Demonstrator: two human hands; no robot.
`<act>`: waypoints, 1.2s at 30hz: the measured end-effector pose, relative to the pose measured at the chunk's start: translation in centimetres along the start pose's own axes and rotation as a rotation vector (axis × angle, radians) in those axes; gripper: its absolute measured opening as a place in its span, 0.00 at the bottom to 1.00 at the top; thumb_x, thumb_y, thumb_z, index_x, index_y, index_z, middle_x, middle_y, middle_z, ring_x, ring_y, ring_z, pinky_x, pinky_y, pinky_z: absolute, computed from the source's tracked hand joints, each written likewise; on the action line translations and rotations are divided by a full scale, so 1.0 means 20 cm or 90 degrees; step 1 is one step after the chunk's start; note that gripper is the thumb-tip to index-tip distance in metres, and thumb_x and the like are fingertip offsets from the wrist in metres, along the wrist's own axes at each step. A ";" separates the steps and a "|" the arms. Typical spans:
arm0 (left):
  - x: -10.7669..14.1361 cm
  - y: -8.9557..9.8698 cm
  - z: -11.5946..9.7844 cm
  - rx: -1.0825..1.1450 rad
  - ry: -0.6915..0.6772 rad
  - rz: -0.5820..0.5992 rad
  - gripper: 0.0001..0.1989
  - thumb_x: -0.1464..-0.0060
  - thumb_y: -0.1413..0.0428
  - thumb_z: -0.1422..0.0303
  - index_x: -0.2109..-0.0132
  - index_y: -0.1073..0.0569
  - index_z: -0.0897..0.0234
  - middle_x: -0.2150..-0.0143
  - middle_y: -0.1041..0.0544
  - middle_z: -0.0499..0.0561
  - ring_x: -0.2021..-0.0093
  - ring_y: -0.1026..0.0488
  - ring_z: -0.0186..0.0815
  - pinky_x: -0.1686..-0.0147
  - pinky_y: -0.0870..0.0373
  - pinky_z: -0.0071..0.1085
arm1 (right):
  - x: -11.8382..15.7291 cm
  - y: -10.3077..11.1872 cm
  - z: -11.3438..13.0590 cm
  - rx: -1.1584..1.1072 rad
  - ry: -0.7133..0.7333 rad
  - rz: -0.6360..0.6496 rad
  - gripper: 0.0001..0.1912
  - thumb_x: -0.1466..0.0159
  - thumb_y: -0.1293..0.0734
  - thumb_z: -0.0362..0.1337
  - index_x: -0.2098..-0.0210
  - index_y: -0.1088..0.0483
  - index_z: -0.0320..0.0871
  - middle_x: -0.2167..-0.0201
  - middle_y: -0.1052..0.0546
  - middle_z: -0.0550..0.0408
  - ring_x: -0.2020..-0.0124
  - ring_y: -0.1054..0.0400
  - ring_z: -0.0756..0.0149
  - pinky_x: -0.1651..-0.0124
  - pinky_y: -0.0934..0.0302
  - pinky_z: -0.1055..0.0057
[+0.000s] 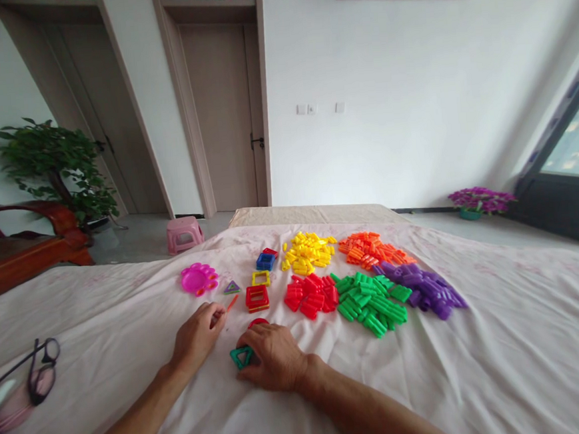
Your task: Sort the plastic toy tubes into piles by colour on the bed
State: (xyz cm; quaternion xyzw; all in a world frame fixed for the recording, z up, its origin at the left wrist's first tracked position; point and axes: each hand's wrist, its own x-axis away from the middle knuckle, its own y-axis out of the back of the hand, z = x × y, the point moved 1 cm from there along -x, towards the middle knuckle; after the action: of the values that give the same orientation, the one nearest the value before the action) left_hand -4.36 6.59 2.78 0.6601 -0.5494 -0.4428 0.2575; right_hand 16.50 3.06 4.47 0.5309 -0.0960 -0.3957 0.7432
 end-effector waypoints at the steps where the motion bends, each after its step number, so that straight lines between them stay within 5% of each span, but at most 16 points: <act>1: 0.00 0.00 0.00 -0.001 -0.003 -0.003 0.05 0.40 0.48 0.70 0.59 0.27 0.60 0.59 0.23 0.47 0.63 0.27 0.28 0.64 0.38 0.24 | 0.00 0.00 -0.01 -0.036 -0.013 -0.012 0.15 0.42 0.27 0.40 0.56 0.26 0.46 0.62 0.23 0.56 0.62 0.30 0.65 0.60 0.40 0.73; 5: 0.00 0.00 0.01 0.012 -0.008 -0.007 0.06 0.39 0.49 0.70 0.59 0.27 0.60 0.59 0.24 0.47 0.63 0.27 0.28 0.63 0.37 0.24 | -0.04 0.09 -0.08 -0.107 -0.087 -0.093 0.11 0.33 0.36 0.36 0.54 0.25 0.47 0.58 0.22 0.55 0.59 0.28 0.67 0.57 0.39 0.74; 9: -0.01 0.00 0.02 0.027 0.004 0.002 0.07 0.40 0.49 0.70 0.59 0.26 0.60 0.58 0.23 0.47 0.61 0.27 0.29 0.63 0.37 0.24 | -0.12 0.29 -0.22 0.023 -0.232 -0.143 0.14 0.32 0.39 0.35 0.48 0.28 0.45 0.53 0.22 0.50 0.51 0.29 0.62 0.51 0.40 0.70; 14: -0.02 0.00 0.03 0.041 0.021 0.001 0.07 0.40 0.48 0.69 0.59 0.26 0.59 0.58 0.23 0.47 0.61 0.27 0.28 0.62 0.37 0.24 | -0.26 0.44 -0.37 0.207 -0.317 -0.035 0.12 0.33 0.38 0.35 0.53 0.26 0.44 0.56 0.21 0.49 0.54 0.28 0.59 0.56 0.41 0.70; 22: -0.03 -0.02 0.05 0.045 0.015 -0.017 0.07 0.40 0.49 0.70 0.59 0.26 0.59 0.58 0.23 0.47 0.61 0.26 0.30 0.62 0.35 0.25 | -0.45 0.35 -0.45 0.280 -0.280 0.152 0.16 0.36 0.38 0.30 0.53 0.23 0.49 0.56 0.20 0.50 0.52 0.28 0.58 0.52 0.41 0.68; 30: -0.07 -0.05 0.08 0.021 -0.113 -0.081 0.14 0.43 0.47 0.74 0.51 0.24 0.60 0.53 0.21 0.53 0.50 0.27 0.38 0.47 0.33 0.35 | -0.35 0.34 -0.42 0.260 -0.273 0.067 0.22 0.36 0.42 0.27 0.47 0.27 0.46 0.52 0.22 0.48 0.49 0.30 0.59 0.50 0.42 0.69; 36: -0.09 -0.07 -0.05 0.051 -0.173 -0.034 0.17 0.38 0.51 0.69 0.45 0.26 0.60 0.45 0.22 0.54 0.45 0.27 0.38 0.42 0.35 0.36 | -0.28 0.35 -0.34 0.251 -0.214 0.015 0.19 0.35 0.39 0.32 0.46 0.28 0.46 0.52 0.22 0.49 0.45 0.35 0.57 0.45 0.46 0.65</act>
State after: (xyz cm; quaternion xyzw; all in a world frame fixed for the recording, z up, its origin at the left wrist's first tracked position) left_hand -2.84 8.56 2.55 0.6183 -0.5785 -0.5127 0.1420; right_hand 19.88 12.64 9.22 0.5914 -0.2996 -0.4432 0.6034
